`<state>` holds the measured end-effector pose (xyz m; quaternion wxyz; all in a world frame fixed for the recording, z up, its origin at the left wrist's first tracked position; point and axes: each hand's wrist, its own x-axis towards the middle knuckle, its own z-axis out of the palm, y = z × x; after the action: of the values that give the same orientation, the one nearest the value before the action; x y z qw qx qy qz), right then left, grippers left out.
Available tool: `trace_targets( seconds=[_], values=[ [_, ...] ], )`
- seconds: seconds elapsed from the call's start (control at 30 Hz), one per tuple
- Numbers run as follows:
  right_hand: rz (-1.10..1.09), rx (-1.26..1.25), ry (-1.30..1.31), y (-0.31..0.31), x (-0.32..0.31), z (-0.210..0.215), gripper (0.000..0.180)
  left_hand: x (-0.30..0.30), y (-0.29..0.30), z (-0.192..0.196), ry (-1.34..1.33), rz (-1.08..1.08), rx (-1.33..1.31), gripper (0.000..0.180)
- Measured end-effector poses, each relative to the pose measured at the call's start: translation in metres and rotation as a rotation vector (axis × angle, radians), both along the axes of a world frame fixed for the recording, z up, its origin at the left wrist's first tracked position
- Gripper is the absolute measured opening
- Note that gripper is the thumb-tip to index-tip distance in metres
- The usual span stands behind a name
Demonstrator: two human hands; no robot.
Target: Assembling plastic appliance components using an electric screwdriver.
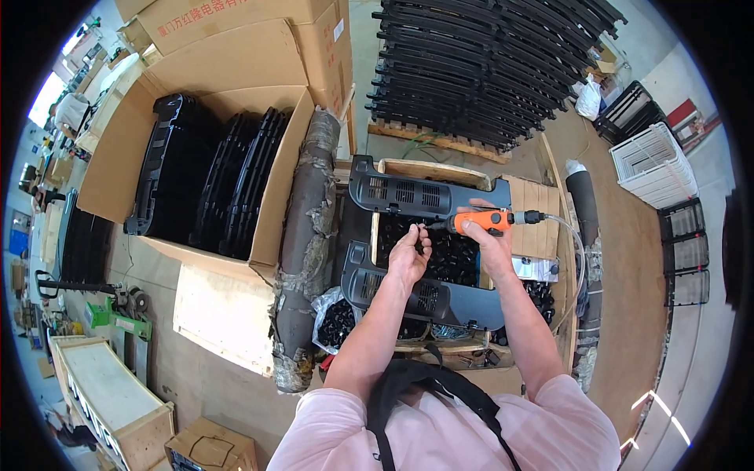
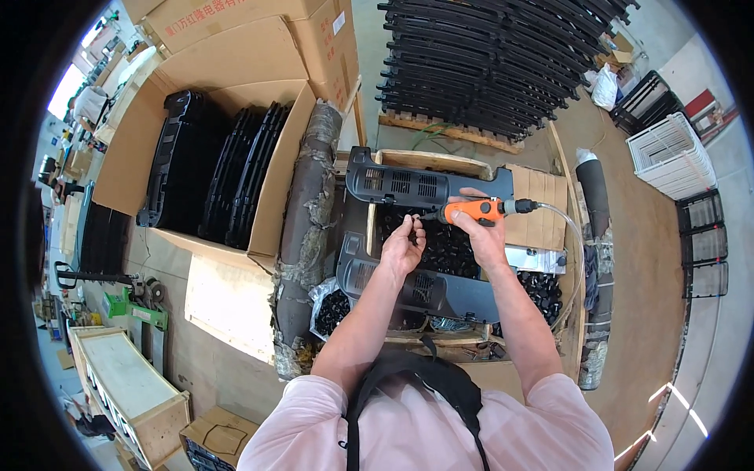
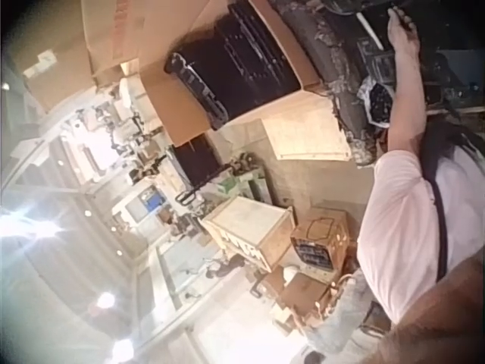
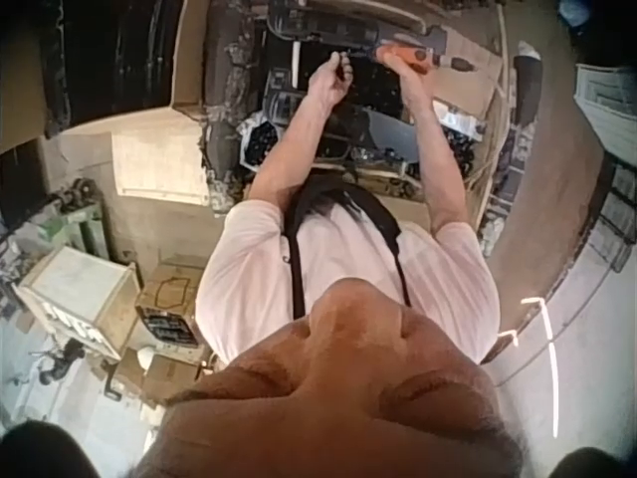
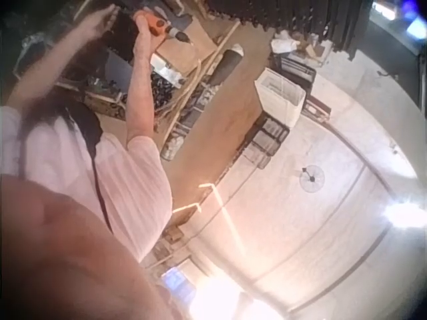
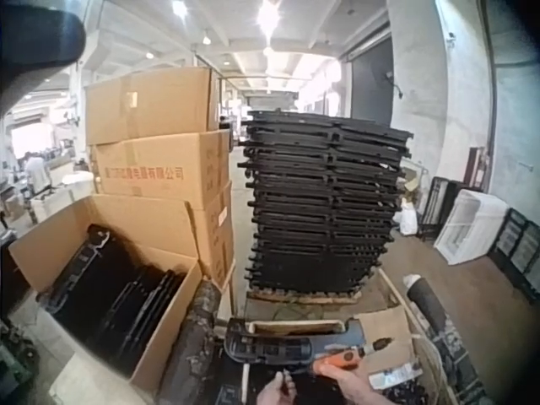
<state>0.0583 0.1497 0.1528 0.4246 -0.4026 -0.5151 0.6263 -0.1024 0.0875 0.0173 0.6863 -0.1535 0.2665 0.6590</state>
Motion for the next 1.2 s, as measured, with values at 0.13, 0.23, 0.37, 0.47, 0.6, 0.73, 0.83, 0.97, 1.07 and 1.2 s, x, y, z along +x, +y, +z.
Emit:
trace_targets(
  seconds=[0.13, 0.23, 0.37, 0.47, 0.6, 0.73, 0.83, 0.97, 1.07, 1.2],
  values=[
    [0.028, 0.017, -0.024, 0.001, -0.003, -0.002, 0.055, -0.001, 0.002, 0.001, 0.010, 0.016, 0.029, 0.023],
    [0.013, 0.003, -0.019, 0.001, -0.007, 0.000, 0.054, -0.003, 0.003, 0.001, 0.049, 0.000, 0.046, 0.022],
    [0.013, 0.005, -0.046, 0.003, -0.006, -0.001, 0.054, -0.003, 0.002, 0.003, 0.041, -0.022, 0.050, 0.022],
    [0.019, -0.009, -0.057, 0.004, -0.010, 0.002, 0.054, -0.004, 0.000, 0.005, -0.024, -0.021, 0.085, 0.024],
    [0.021, 0.010, -0.118, 0.008, -0.019, 0.004, 0.054, -0.002, 0.003, 0.013, -0.048, -0.026, 0.077, 0.032],
    [0.055, 0.079, -0.093, 0.016, -0.038, -0.006, 0.054, -0.011, 0.007, 0.000, 0.142, -0.015, -0.102, 0.055],
    [0.074, 0.135, -0.124, 0.021, -0.053, -0.007, 0.050, -0.026, 0.013, -0.001, 0.243, -0.041, -0.219, 0.066],
    [0.127, 0.187, -0.211, 0.025, -0.067, -0.005, 0.050, -0.038, 0.026, -0.001, 0.359, -0.088, -0.301, 0.071],
    [0.129, 0.197, -0.226, 0.025, -0.074, -0.007, 0.050, -0.041, 0.032, -0.006, 0.439, -0.125, -0.287, 0.072],
    [0.149, 0.249, -0.277, 0.026, -0.080, -0.007, 0.048, -0.041, 0.035, -0.008, 0.514, -0.096, -0.278, 0.068]
  ],
)
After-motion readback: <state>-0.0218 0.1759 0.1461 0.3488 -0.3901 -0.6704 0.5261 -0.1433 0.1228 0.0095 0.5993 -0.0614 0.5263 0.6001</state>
